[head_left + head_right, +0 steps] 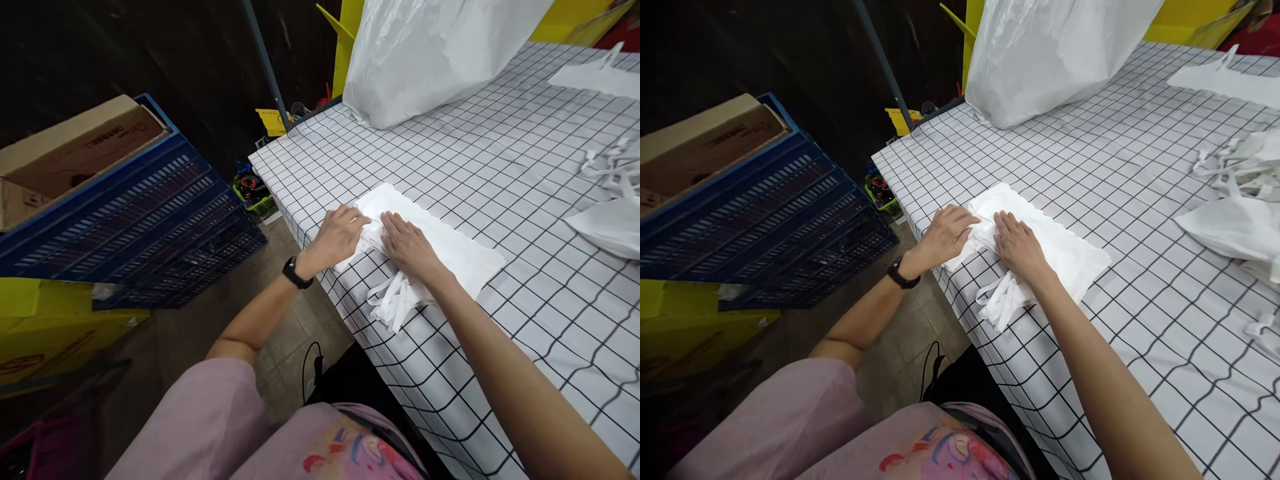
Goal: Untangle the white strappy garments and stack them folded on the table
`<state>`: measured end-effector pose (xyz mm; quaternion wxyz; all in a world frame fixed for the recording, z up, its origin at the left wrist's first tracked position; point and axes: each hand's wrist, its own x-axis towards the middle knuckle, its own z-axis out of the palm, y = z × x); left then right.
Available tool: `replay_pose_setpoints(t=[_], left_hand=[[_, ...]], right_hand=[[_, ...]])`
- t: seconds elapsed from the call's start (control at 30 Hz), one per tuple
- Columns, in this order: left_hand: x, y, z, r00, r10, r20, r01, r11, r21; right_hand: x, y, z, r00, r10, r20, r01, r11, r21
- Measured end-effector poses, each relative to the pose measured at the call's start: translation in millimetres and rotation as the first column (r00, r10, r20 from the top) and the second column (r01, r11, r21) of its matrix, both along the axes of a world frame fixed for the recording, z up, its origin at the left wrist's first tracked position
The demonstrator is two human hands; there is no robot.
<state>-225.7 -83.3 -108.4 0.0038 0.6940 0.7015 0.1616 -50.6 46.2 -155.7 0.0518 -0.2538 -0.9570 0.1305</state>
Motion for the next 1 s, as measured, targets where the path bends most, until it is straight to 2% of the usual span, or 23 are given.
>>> replay_pose_setpoints(t=[0.1,0.17,0.47,0.53,0.6,0.67,0.73,0.8,0.9,1.0], left_hand=[[5.6,24.4,-9.3,0.99,-0.1,-0.095,0.097,0.995,-0.036],[4.2,30.8,-15.4,0.985,-0.133,-0.112,0.125,0.99,-0.07],[-10.9,30.2,-38.4,0.979,-0.153,-0.132,0.148,0.988,-0.046],[-12.4,31.3,-37.5,0.979,-0.152,-0.135,0.145,0.988,-0.06],[-13.9,32.0,-33.9,0.977,-0.157,-0.146,0.147,0.986,-0.078],[-14.6,32.2,-29.2,0.973,-0.171,-0.155,0.16,0.984,-0.083],[-12.8,31.7,-23.9,0.973,-0.173,-0.153,0.165,0.984,-0.064],[-6.7,30.9,-18.2,0.978,-0.15,-0.147,0.149,0.989,-0.018],[12.5,32.1,-9.7,0.976,-0.181,-0.123,0.187,0.981,0.041],[38.2,40.8,-4.9,0.925,-0.374,-0.068,0.374,0.927,-0.011]], right_hand=[[-1.5,0.7,-0.8,1.0,-0.011,0.0,0.011,1.0,-0.002],[-1.6,1.8,-1.7,1.0,-0.01,-0.002,0.01,1.0,-0.008],[-3.6,3.9,-12.2,0.996,-0.002,-0.086,0.0,1.0,-0.024],[-3.1,7.5,-8.7,0.99,0.002,-0.139,-0.016,0.995,-0.097],[3.0,12.9,0.4,0.971,-0.05,-0.234,0.003,0.981,-0.195],[17.0,16.9,13.3,0.914,-0.182,-0.362,0.082,0.958,-0.273],[37.7,15.5,26.1,0.817,-0.336,-0.468,0.187,0.923,-0.336],[60.8,7.1,34.7,0.747,-0.432,-0.506,0.257,0.889,-0.379],[90.2,-14.2,35.0,0.742,-0.46,-0.488,0.318,0.882,-0.347],[106.9,-33.6,23.2,0.759,-0.402,-0.513,0.33,0.916,-0.231]])
